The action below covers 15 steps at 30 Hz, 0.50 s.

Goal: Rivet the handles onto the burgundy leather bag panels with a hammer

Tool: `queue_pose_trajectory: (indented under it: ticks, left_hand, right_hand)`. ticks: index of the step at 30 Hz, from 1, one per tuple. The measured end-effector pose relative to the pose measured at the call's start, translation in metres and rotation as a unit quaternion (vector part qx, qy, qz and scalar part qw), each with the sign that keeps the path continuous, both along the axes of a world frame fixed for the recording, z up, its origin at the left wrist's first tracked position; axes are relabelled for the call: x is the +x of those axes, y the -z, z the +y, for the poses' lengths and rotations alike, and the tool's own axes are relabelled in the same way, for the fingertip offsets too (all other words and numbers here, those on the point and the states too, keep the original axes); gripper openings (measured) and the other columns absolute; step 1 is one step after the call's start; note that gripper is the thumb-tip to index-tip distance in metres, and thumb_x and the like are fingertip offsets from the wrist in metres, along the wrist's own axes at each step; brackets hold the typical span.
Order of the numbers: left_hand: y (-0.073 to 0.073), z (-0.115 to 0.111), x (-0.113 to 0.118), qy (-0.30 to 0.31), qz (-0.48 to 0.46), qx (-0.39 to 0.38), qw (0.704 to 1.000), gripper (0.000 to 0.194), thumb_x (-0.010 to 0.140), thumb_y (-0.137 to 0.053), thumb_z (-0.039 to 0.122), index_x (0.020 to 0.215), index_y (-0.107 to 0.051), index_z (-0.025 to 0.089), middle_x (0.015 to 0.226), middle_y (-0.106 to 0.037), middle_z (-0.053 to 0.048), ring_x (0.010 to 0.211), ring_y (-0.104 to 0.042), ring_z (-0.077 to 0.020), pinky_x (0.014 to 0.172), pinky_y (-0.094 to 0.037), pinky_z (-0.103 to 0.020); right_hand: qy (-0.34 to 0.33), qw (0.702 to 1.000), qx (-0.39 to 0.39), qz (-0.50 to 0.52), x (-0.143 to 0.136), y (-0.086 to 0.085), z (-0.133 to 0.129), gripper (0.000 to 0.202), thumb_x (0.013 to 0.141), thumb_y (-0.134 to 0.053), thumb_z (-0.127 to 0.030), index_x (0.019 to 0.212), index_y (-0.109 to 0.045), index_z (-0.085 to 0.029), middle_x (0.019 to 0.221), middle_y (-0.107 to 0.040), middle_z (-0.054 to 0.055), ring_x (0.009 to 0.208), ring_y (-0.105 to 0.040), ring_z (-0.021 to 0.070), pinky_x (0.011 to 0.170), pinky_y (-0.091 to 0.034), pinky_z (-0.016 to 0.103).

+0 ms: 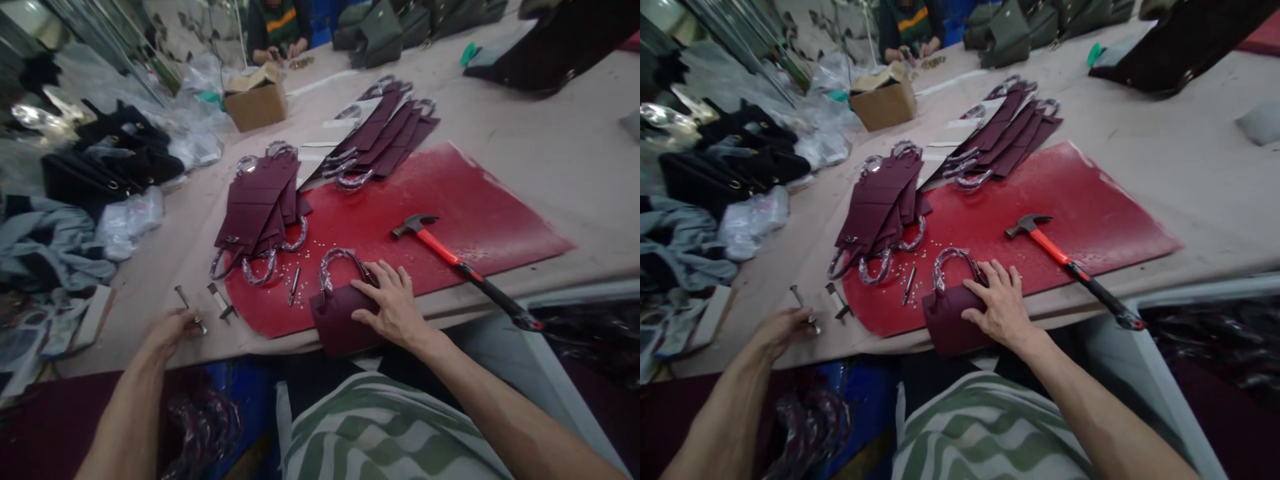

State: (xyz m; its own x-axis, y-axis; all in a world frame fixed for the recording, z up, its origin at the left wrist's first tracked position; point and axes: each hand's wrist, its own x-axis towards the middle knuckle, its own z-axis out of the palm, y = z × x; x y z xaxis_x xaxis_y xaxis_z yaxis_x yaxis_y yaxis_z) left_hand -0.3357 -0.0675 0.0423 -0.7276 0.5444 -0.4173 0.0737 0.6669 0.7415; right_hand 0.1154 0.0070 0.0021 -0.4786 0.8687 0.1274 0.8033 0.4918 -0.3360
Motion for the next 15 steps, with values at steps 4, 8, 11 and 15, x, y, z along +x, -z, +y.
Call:
queue_pose_trajectory:
  ticks: [4,8,11,15]
  left_hand:
    - [-0.008,-0.001,0.065,0.011,-0.088,0.192,0.977,0.028,0.070,-0.076,0.029,0.083,-0.056,0.014,0.073,-0.072,-0.004,0.065,-0.071,-0.0188,0.058,-0.060,-0.028]
    - [0.002,0.009,0.176,0.094,-0.157,0.329,0.926,0.041,0.072,-0.081,0.034,0.096,-0.053,0.018,0.087,-0.076,-0.005,0.077,-0.075,-0.0211,0.078,-0.063,-0.038]
    - [0.019,0.014,0.244,0.185,-0.149,0.346,0.908,0.028,0.085,-0.071,0.034,0.102,-0.056,0.018,0.096,-0.076,-0.009,0.088,-0.075,-0.0211,0.086,-0.061,-0.038]
    - [0.038,0.014,0.278,0.254,-0.070,0.353,0.898,0.019,0.093,-0.061,0.029,0.107,-0.060,0.017,0.107,-0.074,-0.011,0.100,-0.072,-0.0203,0.093,-0.059,-0.036]
  right_hand:
    - [0.000,1.000,-0.010,0.004,0.000,-0.001,-0.001,0.061,0.077,-0.081,-0.051,0.132,-0.064,-0.033,0.153,-0.040,0.012,0.144,-0.027,0.0379,0.115,-0.019,0.063]
    - [-0.001,1.000,-0.008,0.006,0.000,-0.001,0.000,0.061,0.077,-0.080,-0.052,0.132,-0.064,-0.032,0.153,-0.039,0.013,0.144,-0.028,0.0376,0.116,-0.019,0.062]
    - [-0.005,1.000,-0.004,0.007,0.000,-0.001,0.001,0.061,0.078,-0.079,-0.053,0.133,-0.063,-0.031,0.153,-0.039,0.013,0.144,-0.028,0.0380,0.116,-0.019,0.062]
    - [-0.007,1.000,-0.002,0.010,0.001,-0.001,0.000,0.060,0.080,-0.076,-0.053,0.134,-0.063,-0.030,0.153,-0.039,0.013,0.143,-0.028,0.0386,0.116,-0.018,0.062]
